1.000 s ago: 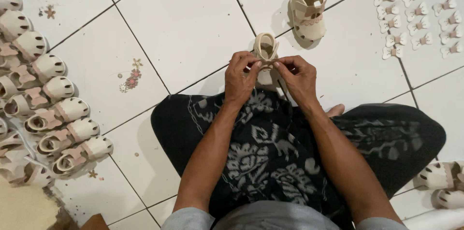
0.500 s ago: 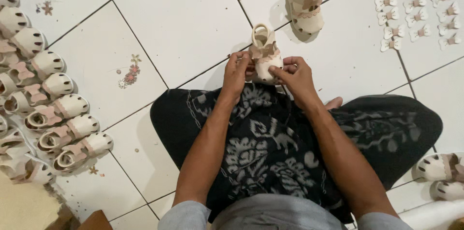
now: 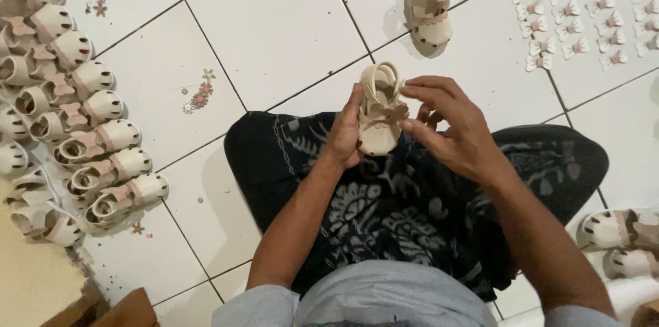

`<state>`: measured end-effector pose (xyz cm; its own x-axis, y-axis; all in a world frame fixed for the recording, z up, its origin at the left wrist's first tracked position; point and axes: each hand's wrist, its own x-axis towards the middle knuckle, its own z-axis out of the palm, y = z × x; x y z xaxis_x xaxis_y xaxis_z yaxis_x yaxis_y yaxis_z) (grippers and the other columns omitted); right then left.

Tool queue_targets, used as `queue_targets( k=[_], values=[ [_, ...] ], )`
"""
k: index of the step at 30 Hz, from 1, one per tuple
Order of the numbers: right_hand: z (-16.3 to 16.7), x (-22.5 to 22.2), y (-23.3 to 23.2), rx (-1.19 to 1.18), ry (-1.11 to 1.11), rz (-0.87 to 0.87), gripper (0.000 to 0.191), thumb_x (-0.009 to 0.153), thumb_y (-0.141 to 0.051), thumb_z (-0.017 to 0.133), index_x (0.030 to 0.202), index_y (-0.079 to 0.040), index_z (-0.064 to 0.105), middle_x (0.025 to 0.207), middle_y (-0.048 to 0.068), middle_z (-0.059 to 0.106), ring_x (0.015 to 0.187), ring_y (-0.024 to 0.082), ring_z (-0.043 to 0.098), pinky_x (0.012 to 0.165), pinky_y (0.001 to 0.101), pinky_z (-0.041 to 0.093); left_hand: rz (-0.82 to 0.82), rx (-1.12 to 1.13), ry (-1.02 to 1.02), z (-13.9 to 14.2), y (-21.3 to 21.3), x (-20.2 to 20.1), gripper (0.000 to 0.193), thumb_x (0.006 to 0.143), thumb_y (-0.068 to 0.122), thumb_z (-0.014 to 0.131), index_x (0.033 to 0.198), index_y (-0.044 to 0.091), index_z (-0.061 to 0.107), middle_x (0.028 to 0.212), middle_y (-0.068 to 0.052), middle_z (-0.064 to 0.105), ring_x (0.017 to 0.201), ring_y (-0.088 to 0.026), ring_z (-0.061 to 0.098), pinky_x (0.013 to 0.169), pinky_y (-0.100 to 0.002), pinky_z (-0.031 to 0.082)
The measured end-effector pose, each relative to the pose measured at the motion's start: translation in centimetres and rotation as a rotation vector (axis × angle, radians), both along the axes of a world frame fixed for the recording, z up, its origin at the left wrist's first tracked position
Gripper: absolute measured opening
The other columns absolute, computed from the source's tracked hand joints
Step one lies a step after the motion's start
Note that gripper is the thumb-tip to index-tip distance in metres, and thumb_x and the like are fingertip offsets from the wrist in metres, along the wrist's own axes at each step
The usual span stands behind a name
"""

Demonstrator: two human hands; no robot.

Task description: The person sits on the floor and attaches small decorative pieces to the straps of several small shoes. They pick up each shoe, place a piece on the strap, press it into place, and set the shoe down, repeating this process for multiple pairs.

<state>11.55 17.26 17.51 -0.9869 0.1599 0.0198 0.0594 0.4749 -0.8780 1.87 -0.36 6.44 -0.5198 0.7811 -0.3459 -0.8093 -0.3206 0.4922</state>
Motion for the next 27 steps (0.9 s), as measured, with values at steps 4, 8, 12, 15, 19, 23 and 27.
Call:
queue_targets(
  k=[4, 8, 12, 15, 19, 23, 27],
  values=[
    [2.5, -1.2, 0.3, 0.213, -0.093, 0.218, 0.033, 0.091, -0.016, 0.075, 0.121, -0.004, 0.068, 0.128, 0.01, 0.064, 0.09, 0.021, 0.072, 0.075, 0.0339, 0.061, -0.007, -0.048, 0.046, 1.1, 0.3, 1.0, 0.065, 0.11, 0.055, 0.037, 0.146, 0.002, 0.048, 0.121, -0.013, 0.068, 0.103, -0.02, 0.07, 0.087, -0.037, 0.061],
    [3.5, -1.4, -0.2, 0.289, -0.102, 0.273, 0.021, 0.093, -0.017, 0.073, 0.11, -0.006, 0.073, 0.118, 0.004, 0.072, 0.095, 0.022, 0.074, 0.081, 0.0351, 0.062, -0.04, -0.063, 0.108, 1.3, -0.1, 1.6, 0.061, 0.111, 0.053, 0.038, 0.14, 0.002, 0.053, 0.118, -0.012, 0.067, 0.101, -0.018, 0.07, 0.087, -0.035, 0.062],
    [4.1, -0.7, 0.0, 0.149, -0.214, 0.275, 0.034, 0.083, -0.015, 0.075, 0.114, -0.002, 0.07, 0.119, 0.009, 0.067, 0.091, 0.025, 0.072, 0.071, 0.0349, 0.062, -0.076, 0.018, 0.047, 1.2, -0.6, 1.8, 0.059, 0.112, 0.052, 0.039, 0.135, 0.001, 0.057, 0.113, -0.012, 0.069, 0.096, -0.018, 0.071, 0.084, -0.035, 0.062],
    [4.1, -0.4, 0.1, 0.275, -0.227, 0.282, 0.021, 0.087, -0.013, 0.074, 0.106, -0.005, 0.074, 0.113, 0.005, 0.073, 0.092, 0.024, 0.074, 0.078, 0.0361, 0.061, -0.111, 0.015, 0.021, 1.1, -0.8, 2.1, 0.059, 0.112, 0.053, 0.041, 0.133, 0.001, 0.058, 0.111, -0.012, 0.07, 0.093, -0.018, 0.072, 0.082, -0.035, 0.062],
    [3.7, 0.1, 0.1, 0.302, -0.101, 0.314, 0.023, 0.085, -0.011, 0.074, 0.106, -0.003, 0.072, 0.116, 0.01, 0.072, 0.094, 0.028, 0.073, 0.08, 0.0384, 0.059, -0.088, -0.031, 0.041, 0.7, -0.8, 2.6, 0.061, 0.112, 0.054, 0.042, 0.133, -0.002, 0.058, 0.112, -0.012, 0.07, 0.094, -0.019, 0.071, 0.082, -0.035, 0.062],
    [2.6, 0.8, -0.6, 0.246, -0.203, 0.247, 0.02, 0.089, -0.015, 0.072, 0.106, -0.004, 0.072, 0.109, 0.009, 0.072, 0.089, 0.027, 0.073, 0.077, 0.0384, 0.059, -0.025, -0.099, 0.139, 0.1, -0.3, 3.4, 0.062, 0.108, 0.055, 0.041, 0.139, 0.002, 0.054, 0.118, -0.01, 0.067, 0.101, -0.017, 0.068, 0.087, -0.034, 0.059],
    [0.9, 0.9, -1.6, 0.249, -0.203, 0.084, 0.018, 0.092, -0.019, 0.072, 0.106, -0.007, 0.072, 0.109, 0.005, 0.074, 0.084, 0.021, 0.075, 0.072, 0.035, 0.06, 0.013, -0.207, 0.119, -0.6, 0.2, 3.9, 0.062, 0.107, 0.054, 0.041, 0.141, 0.004, 0.052, 0.119, -0.009, 0.067, 0.104, -0.016, 0.068, 0.09, -0.034, 0.058]
  ],
)
